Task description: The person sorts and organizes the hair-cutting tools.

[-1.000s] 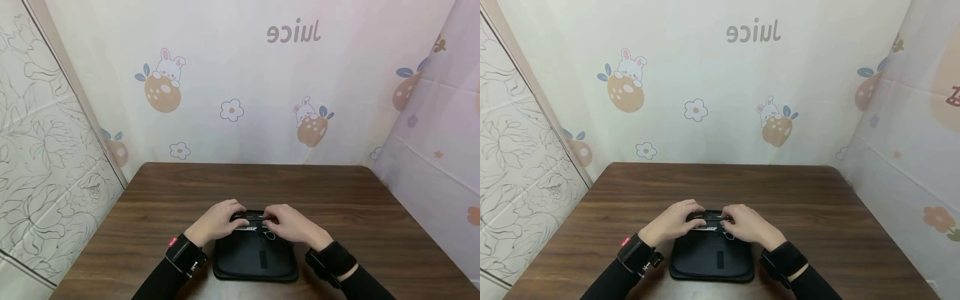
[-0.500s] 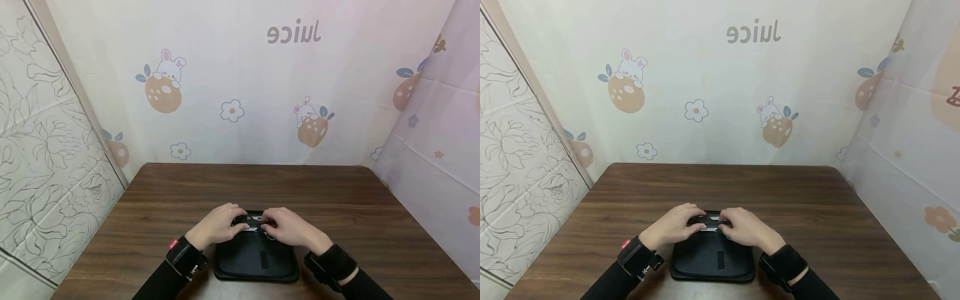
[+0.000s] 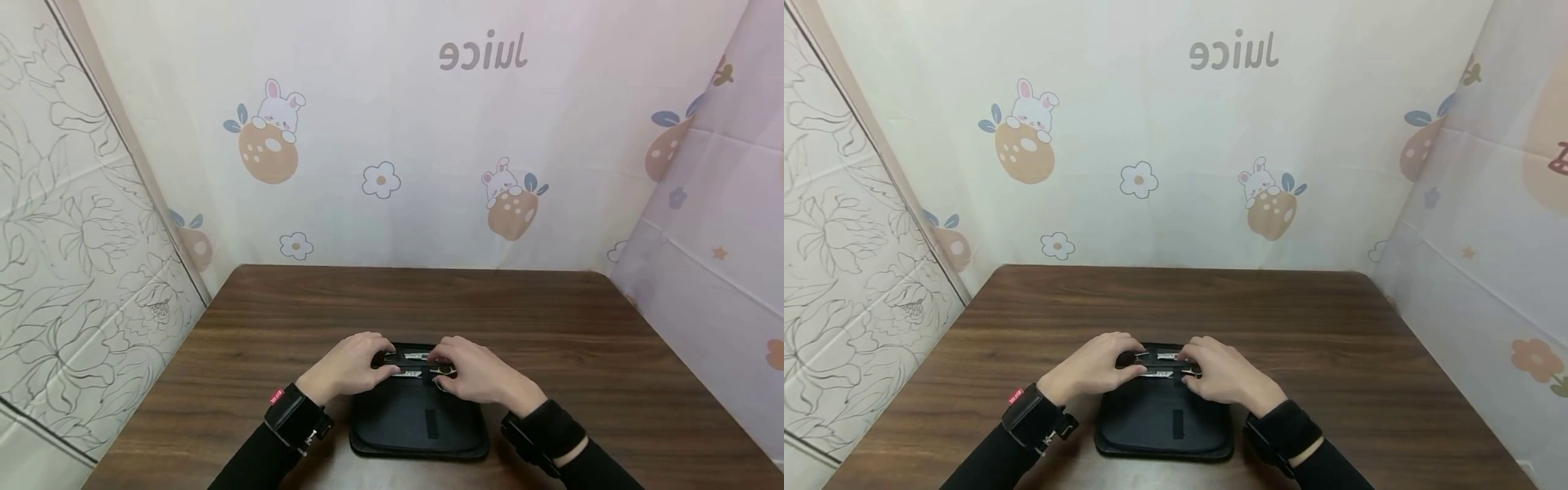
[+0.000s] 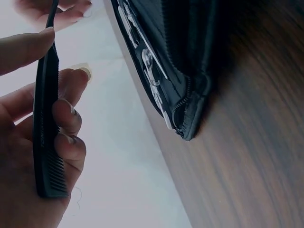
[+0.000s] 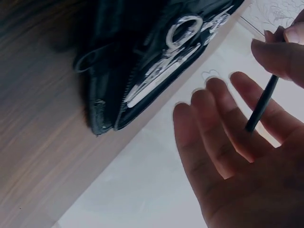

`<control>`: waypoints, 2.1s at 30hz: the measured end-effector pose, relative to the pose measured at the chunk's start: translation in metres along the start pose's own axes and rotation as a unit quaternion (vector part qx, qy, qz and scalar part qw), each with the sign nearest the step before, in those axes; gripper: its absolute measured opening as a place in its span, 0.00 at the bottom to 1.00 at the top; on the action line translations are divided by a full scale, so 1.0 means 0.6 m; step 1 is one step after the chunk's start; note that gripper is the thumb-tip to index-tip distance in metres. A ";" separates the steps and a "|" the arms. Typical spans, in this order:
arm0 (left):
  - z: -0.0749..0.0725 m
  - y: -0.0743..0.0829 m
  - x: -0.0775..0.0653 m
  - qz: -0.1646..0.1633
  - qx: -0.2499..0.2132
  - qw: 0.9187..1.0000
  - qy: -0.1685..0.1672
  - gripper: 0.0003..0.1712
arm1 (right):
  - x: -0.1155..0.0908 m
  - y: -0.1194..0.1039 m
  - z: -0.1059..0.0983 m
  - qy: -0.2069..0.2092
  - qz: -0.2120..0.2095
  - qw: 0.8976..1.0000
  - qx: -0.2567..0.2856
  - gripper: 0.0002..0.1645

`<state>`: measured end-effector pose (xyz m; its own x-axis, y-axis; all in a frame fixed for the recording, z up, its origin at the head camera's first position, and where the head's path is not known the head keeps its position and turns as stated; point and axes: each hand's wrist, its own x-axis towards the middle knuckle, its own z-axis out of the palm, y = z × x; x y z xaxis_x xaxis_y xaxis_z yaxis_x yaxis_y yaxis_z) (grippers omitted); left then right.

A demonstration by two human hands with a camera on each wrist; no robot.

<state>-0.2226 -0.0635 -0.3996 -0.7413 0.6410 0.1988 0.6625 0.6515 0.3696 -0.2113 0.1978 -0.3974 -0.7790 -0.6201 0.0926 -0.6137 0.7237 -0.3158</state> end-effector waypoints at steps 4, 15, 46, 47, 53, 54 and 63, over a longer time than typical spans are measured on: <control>0.001 0.001 -0.002 -0.007 0.003 1.000 -0.007 0.22 | -0.001 0.007 0.006 -0.008 0.012 1.000 -0.026 0.20; 0.001 -0.006 -0.011 -0.002 0.022 1.000 -0.019 0.20 | -0.002 0.021 0.024 -0.056 0.048 0.996 -0.046 0.39; 0.002 -0.033 -0.060 -0.013 0.005 0.998 -0.068 0.17 | 0.000 0.019 0.030 -0.068 0.054 0.994 -0.059 0.44; 0.001 -0.034 -0.062 -0.013 0.005 0.998 -0.069 0.17 | 0.001 0.019 0.029 -0.069 0.054 0.994 -0.058 0.44; -0.003 -0.040 -0.072 -0.018 0.010 0.997 -0.077 0.17 | 0.003 0.018 0.029 -0.071 0.060 0.994 -0.056 0.45; -0.004 -0.040 -0.074 -0.018 0.014 0.997 -0.078 0.17 | 0.003 0.017 0.029 -0.071 0.061 0.994 -0.056 0.45; -0.010 -0.042 -0.089 -0.028 0.023 0.996 -0.081 0.18 | 0.007 0.016 0.031 -0.074 0.061 0.994 -0.055 0.45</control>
<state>-0.2004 -0.1163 -0.4141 -0.7531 0.6573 0.0289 0.6272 0.7039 0.3334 -0.2179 0.1967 -0.4177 -0.8256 -0.5581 -0.0827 -0.5331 0.8197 -0.2096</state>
